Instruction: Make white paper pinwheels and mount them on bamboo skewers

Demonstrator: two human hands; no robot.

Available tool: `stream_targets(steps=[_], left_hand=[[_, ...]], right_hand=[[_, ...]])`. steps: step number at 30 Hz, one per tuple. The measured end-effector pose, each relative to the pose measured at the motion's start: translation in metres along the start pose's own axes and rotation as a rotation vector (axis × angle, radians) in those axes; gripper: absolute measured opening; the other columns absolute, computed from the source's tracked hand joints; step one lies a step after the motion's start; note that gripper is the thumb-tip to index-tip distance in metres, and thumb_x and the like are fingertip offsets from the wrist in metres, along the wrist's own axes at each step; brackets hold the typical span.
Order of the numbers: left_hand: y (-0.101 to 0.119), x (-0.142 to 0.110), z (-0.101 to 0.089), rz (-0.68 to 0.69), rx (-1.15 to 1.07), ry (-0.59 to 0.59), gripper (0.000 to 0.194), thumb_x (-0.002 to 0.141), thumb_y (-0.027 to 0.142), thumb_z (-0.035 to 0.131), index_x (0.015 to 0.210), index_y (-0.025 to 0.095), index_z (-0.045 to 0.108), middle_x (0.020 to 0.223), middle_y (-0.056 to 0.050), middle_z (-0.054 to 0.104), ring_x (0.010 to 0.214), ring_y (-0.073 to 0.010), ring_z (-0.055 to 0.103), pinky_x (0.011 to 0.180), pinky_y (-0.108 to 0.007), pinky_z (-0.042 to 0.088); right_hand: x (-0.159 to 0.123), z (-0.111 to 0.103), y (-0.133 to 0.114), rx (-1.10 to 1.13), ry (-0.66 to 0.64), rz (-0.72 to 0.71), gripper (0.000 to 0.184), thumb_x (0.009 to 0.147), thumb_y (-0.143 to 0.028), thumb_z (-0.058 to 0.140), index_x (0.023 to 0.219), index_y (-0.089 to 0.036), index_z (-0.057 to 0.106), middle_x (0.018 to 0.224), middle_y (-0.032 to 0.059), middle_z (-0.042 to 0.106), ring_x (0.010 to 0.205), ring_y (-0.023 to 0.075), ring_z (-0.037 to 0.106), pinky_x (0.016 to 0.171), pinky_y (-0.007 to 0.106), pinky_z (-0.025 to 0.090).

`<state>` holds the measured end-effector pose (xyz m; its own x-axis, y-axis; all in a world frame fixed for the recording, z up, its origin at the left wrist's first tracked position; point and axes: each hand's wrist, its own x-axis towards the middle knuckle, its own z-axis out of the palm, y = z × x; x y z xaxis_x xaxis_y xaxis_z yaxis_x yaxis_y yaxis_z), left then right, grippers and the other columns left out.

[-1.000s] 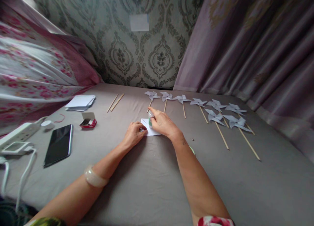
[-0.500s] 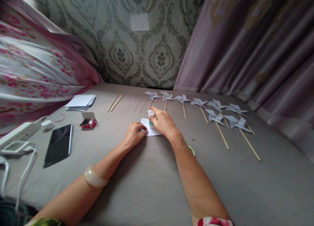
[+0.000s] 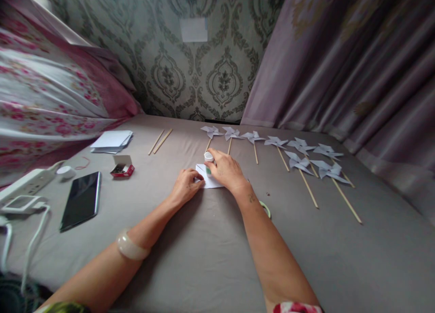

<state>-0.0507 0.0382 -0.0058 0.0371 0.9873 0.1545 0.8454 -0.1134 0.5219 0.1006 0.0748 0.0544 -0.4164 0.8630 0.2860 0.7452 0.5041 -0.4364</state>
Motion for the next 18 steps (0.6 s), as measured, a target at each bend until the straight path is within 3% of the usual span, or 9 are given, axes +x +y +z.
stream_targets(steps=[8, 18], left_hand=[[0.000, 0.000, 0.001, 0.000, 0.011, 0.017, 0.017, 0.076, 0.023, 0.060, 0.082, 0.018, 0.075, 0.091, -0.007, 0.068, 0.093, -0.0235, 0.056, 0.088, -0.035, 0.044], [0.000, 0.000, 0.000, -0.010, -0.005, 0.008, 0.018, 0.076, 0.024, 0.060, 0.084, 0.018, 0.075, 0.092, -0.008, 0.067, 0.092, -0.0231, 0.055, 0.089, -0.035, 0.043]], right_hand=[[0.000, -0.004, 0.006, 0.071, -0.097, -0.022, 0.044, 0.086, -0.019, 0.052, 0.131, -0.019, 0.053, 0.103, 0.0081, 0.070, 0.083, 0.0165, 0.063, 0.076, 0.026, 0.043], [-0.001, -0.003, -0.004, -0.119, 0.006, 0.078, 0.027, 0.086, -0.031, 0.054, 0.110, -0.021, 0.062, 0.099, 0.0103, 0.071, 0.089, 0.0241, 0.065, 0.072, 0.029, 0.044]])
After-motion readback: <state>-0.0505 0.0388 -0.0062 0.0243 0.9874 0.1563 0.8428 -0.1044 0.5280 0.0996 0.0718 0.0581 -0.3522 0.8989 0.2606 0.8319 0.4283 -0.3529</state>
